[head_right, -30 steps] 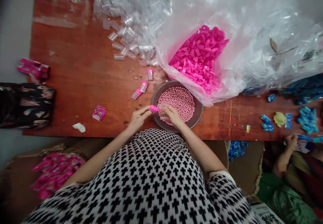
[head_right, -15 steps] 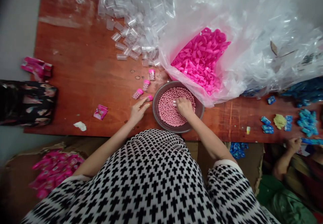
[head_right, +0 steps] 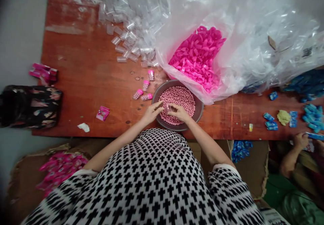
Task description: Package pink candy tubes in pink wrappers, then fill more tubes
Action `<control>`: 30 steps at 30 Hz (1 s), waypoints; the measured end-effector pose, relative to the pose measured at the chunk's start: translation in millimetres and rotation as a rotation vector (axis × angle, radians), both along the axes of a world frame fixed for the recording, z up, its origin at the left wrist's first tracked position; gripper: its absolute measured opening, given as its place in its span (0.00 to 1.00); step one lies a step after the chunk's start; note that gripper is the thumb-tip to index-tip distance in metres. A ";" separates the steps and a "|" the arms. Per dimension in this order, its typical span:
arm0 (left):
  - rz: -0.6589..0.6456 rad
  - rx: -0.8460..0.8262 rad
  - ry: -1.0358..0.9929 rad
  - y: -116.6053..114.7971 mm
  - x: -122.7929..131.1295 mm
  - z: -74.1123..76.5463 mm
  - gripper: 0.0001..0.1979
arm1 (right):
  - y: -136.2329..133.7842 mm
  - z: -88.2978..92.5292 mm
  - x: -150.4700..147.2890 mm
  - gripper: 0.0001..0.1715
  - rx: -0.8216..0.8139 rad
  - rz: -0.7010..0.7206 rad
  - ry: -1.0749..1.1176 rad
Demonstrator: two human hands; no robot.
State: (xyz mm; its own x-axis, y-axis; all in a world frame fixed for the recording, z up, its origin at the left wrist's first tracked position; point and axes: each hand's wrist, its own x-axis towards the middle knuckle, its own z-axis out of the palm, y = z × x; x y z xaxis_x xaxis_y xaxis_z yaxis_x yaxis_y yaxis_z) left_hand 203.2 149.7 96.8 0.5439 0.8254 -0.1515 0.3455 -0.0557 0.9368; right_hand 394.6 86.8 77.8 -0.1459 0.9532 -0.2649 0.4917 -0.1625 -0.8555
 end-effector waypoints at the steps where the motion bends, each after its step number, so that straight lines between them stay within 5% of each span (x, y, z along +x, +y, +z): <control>1: -0.028 -0.050 -0.019 -1.1 4.7 -0.3 0.20 | -3.1 5.5 0.4 0.28 -0.008 -0.078 0.179; 4: -0.043 -0.142 -0.092 -3.6 18.0 2.9 0.20 | -9.0 21.5 -1.7 0.26 -0.056 -0.234 0.487; 8: 0.020 -0.211 -0.205 -0.3 31.4 11.4 0.19 | -9.2 39.4 1.7 0.24 -0.067 -0.363 0.589; 11: 0.017 -0.269 -0.281 5.4 37.9 15.7 0.21 | -6.1 55.7 12.7 0.25 0.029 -0.353 0.503; 17: -0.036 -0.332 -0.315 10.5 42.2 23.6 0.26 | -3.5 89.7 21.3 0.14 0.237 -0.118 0.099; 20: -0.007 -0.275 -0.280 12.2 39.9 24.0 0.25 | -4.7 87.5 27.2 0.19 0.242 -0.120 0.075; 23: 0.015 -0.301 -0.279 12.7 37.6 22.2 0.26 | -2.4 76.4 55.8 0.23 0.200 -0.347 0.082; 26: 0.031 -0.381 -0.289 11.1 37.9 21.7 0.27 | 10.6 67.6 104.0 0.16 0.157 -0.611 -0.256; 30: 0.062 -0.466 -0.332 8.8 43.6 24.2 0.25 | 44.4 60.0 156.7 0.16 0.106 -0.726 -0.565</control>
